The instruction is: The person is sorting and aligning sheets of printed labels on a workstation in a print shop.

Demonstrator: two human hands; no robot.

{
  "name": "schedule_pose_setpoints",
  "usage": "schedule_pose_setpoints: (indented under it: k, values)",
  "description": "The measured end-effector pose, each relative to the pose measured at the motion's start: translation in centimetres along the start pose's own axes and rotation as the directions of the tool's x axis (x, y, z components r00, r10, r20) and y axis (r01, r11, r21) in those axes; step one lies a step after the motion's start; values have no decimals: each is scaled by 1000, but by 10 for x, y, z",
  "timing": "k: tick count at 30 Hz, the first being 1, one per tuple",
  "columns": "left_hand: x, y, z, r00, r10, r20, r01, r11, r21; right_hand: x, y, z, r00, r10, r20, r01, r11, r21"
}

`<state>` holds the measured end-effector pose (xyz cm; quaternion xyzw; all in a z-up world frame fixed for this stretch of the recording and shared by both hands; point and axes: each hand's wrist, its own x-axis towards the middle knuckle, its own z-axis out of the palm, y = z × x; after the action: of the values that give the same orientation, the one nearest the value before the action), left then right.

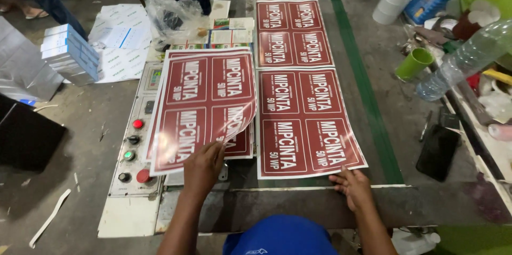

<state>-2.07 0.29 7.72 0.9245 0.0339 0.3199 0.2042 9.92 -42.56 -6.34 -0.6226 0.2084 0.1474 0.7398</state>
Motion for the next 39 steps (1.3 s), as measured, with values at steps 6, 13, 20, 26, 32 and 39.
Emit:
schedule_pose_setpoints:
  k: [6, 13, 20, 26, 32, 39]
  values:
    - [-14, 18, 12, 999, -7, 34, 10, 997, -76, 6, 22, -2, 999, 43, 22, -42, 997, -60]
    - [-33, 77, 54, 969, 209, 132, -165, 945, -283, -28, 27, 60, 929, 127, 348, -50, 974, -221]
    - [-25, 113, 59, 891, 399, 217, -308, 882, -357, -3, 66, 68, 859, 144, 491, -116, 989, -89]
    - [-35, 16, 107, 940, 227, 254, -175, 962, -212, -20, 30, 53, 946, 27, 324, -3, 997, -74]
    - [3, -24, 38, 911, -60, 407, 34, 997, 72, 3, 39, -11, 988, -36, 149, 46, 997, -61]
    - [8, -50, 27, 789, -118, 603, -2, 981, 194, 32, 49, -72, 985, 159, -60, -166, 977, -135]
